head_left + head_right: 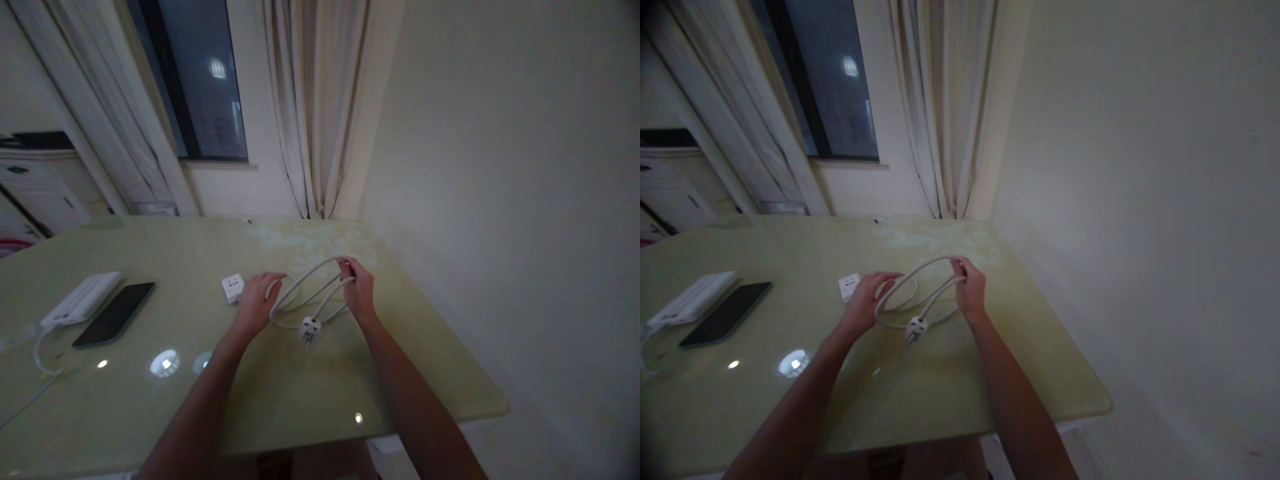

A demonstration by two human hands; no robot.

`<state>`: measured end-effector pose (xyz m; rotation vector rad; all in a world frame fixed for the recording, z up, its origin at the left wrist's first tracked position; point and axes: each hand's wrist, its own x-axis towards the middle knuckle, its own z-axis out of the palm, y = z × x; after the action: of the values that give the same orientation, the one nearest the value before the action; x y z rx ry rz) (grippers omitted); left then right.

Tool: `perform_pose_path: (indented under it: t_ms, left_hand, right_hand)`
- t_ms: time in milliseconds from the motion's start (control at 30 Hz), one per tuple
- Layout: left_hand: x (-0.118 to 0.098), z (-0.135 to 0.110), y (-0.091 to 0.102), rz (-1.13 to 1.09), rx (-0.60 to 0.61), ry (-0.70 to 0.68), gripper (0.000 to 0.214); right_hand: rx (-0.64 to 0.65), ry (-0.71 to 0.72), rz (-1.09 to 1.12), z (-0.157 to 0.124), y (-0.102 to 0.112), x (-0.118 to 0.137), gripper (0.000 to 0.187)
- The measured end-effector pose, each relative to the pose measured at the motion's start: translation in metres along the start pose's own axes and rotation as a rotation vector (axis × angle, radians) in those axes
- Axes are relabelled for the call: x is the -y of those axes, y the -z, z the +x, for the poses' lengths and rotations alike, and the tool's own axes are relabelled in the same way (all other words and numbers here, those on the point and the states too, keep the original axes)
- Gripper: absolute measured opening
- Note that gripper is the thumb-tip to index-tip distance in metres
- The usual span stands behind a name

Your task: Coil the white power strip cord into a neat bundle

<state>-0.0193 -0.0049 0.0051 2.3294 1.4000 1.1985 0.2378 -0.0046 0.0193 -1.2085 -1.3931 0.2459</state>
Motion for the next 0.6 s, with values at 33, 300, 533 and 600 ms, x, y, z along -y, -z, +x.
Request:
perform_pose_path:
  t_ms: [33,300,533,600]
  left_hand:
    - [0.010,0.001,0.005,0.075,0.042,0.084,0.032]
    - [0.041,-0.009,0.023,0.400,0.356,0.244,0.027]
    - [0.023,0.000,0.025,0.374,-0.041,0.241,0.026]
    - [0.020,0.004,0.030,0.192,-0.330,0.321,0.028]
  right_hand:
    - [-0.042,-0.028,-0.016,0.003,0.002,-0.005,0.044]
    - [-0.304,-0.387,0.115,0.016,0.006,-0.057,0.038]
    - [-0.490,-0.440,0.223,0.019,0.001,-0.080,0.037]
    - [-0.468,-0.427,0.230,0.019,0.002,-0.083,0.038]
